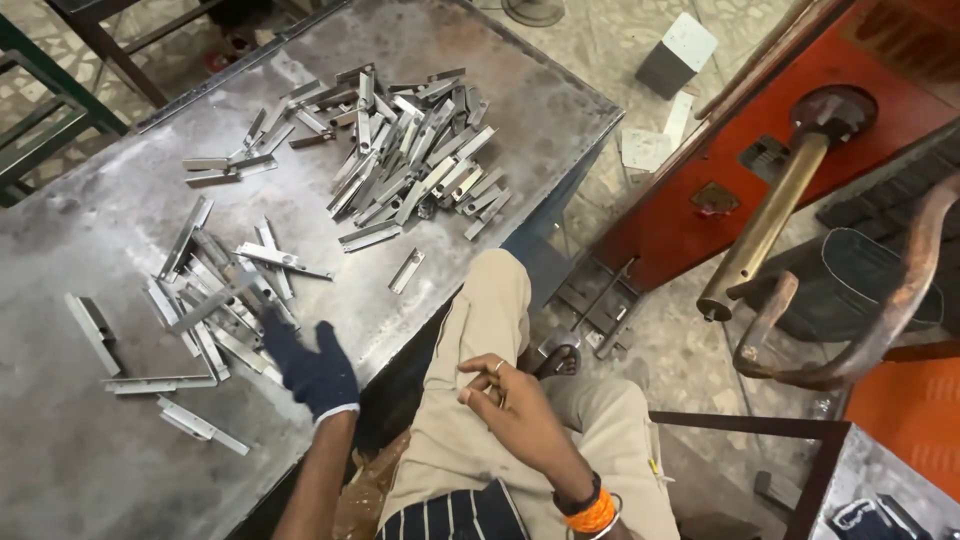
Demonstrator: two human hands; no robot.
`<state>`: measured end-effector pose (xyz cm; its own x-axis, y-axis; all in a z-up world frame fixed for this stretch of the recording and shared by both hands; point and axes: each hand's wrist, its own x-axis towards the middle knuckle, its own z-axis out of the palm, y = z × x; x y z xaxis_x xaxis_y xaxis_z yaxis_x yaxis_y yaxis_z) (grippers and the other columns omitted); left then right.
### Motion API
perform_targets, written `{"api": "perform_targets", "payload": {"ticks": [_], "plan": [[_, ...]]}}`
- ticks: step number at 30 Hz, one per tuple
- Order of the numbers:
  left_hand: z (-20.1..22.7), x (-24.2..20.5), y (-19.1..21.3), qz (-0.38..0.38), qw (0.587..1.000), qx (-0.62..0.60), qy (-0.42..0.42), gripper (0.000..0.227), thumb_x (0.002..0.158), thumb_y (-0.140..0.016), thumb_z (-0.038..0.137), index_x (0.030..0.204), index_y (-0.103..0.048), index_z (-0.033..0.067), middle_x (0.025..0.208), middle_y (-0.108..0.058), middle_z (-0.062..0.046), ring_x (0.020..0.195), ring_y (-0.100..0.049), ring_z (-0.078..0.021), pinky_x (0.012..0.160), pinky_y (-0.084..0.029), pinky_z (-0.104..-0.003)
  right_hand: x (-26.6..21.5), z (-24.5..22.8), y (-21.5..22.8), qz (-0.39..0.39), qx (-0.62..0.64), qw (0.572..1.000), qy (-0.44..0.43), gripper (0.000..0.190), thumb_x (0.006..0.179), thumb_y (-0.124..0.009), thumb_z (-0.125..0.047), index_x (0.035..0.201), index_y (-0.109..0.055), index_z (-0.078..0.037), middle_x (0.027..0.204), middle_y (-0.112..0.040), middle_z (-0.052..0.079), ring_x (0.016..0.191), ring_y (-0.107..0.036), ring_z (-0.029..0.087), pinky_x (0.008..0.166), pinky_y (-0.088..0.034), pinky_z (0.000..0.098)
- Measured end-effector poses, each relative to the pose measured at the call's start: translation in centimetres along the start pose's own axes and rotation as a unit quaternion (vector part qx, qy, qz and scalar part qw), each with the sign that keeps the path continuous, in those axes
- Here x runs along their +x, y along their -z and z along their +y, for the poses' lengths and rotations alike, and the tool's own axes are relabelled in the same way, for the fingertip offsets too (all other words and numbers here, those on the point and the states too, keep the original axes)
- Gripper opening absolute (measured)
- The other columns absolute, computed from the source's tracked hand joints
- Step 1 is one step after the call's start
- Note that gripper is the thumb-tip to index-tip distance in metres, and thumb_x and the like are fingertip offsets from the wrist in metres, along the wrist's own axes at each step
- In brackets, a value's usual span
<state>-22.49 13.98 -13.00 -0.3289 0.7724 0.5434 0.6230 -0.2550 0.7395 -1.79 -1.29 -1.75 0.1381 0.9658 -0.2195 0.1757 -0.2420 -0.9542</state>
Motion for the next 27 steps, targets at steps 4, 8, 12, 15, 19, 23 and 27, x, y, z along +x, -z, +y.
{"api": "perform_targets", "payload": {"ticks": [4, 8, 12, 15, 19, 23, 27], "plan": [[0.5, -1.2, -4.1, -0.135, 0.977, -0.059, 0.154, 0.060, 0.092, -0.070, 0.007, 0.149, -0.051, 0.0110, 0.123, -0.067, -0.015, 0.101, -0.066, -0.0274, 0.086, -0.054, -0.039, -0.2, 0.5, 0.2, 0.010, 0.001, 0.999, -0.041, 0.030, 0.093, -0.067, -0.008, 0.123, -0.066, -0.003, 0.084, -0.067, -0.002, 0.069, -0.052, 0.003, 0.062, -0.045, 0.0211], [0.8, -0.5, -8.7, -0.222, 0.974, -0.041, 0.029, 0.046, 0.090, -0.069, 0.010, 0.136, -0.062, 0.0120, 0.120, -0.068, -0.015, 0.103, -0.067, -0.0316, 0.088, -0.054, -0.043, -0.1, 1.9, 0.9, 0.029, 0.032, 0.996, -0.083, 0.031, 0.093, -0.065, -0.007, 0.124, -0.064, -0.003, 0.085, -0.068, -0.001, 0.067, -0.052, 0.003, 0.060, -0.045, 0.0214], [0.6, 1.5, -13.2, -0.294, 0.944, 0.105, -0.108, 0.035, 0.084, -0.072, 0.019, 0.117, -0.068, 0.0096, 0.111, -0.067, -0.018, 0.100, -0.064, -0.0391, 0.084, -0.051, -0.051, -0.2, 3.1, 1.6, 0.054, 0.073, 0.989, -0.118, 0.031, 0.094, -0.062, -0.008, 0.125, -0.062, -0.003, 0.087, -0.069, -0.001, 0.067, -0.054, 0.003, 0.057, -0.046, 0.0217], [-1.8, 1.8, -16.8, -0.372, 0.899, 0.207, -0.102, 0.016, 0.091, -0.068, 0.023, 0.100, -0.068, 0.0103, 0.105, -0.069, -0.017, 0.098, -0.066, -0.0376, 0.082, -0.052, -0.053, -0.2, 3.1, 2.2, 0.085, 0.099, 0.980, -0.148, 0.032, 0.094, -0.061, -0.007, 0.125, -0.062, -0.004, 0.088, -0.069, -0.001, 0.062, -0.051, 0.005, 0.054, -0.044, 0.0224], [-2.1, 2.7, -19.2, -0.415, 0.889, 0.192, -0.036, 0.019, 0.096, -0.067, 0.028, 0.093, -0.068, 0.0087, 0.097, -0.072, -0.019, 0.092, -0.067, -0.0383, 0.078, -0.053, -0.053, -0.4, 4.6, 3.3, 0.127, 0.112, 0.979, -0.114, 0.032, 0.095, -0.061, -0.007, 0.127, -0.063, -0.003, 0.091, -0.072, 0.000, 0.067, -0.054, 0.004, 0.058, -0.045, 0.0214], [7.7, 3.0, -17.0, -0.485, 0.862, -0.069, 0.129, 0.023, 0.096, -0.067, 0.030, 0.094, -0.065, 0.0068, 0.081, -0.073, -0.013, 0.068, -0.067, -0.0249, 0.063, -0.052, -0.039, 0.0, 4.5, 4.0, 0.206, 0.128, 0.964, -0.110, 0.031, 0.096, -0.062, -0.012, 0.126, -0.065, -0.004, 0.090, -0.073, 0.001, 0.065, -0.056, 0.005, 0.058, -0.047, 0.0220], [15.1, -2.6, -13.5, -0.673, 0.658, -0.318, 0.114, 0.019, 0.095, -0.070, 0.023, 0.098, -0.071, 0.0042, 0.078, -0.068, 0.000, 0.066, -0.062, -0.0064, 0.058, -0.052, -0.026, -1.3, 4.7, 5.4, 0.361, 0.128, 0.919, -0.090, 0.037, 0.096, -0.065, -0.016, 0.132, -0.061, -0.009, 0.083, -0.066, 0.002, 0.064, -0.055, 0.006, 0.056, -0.046, 0.0230]]}}
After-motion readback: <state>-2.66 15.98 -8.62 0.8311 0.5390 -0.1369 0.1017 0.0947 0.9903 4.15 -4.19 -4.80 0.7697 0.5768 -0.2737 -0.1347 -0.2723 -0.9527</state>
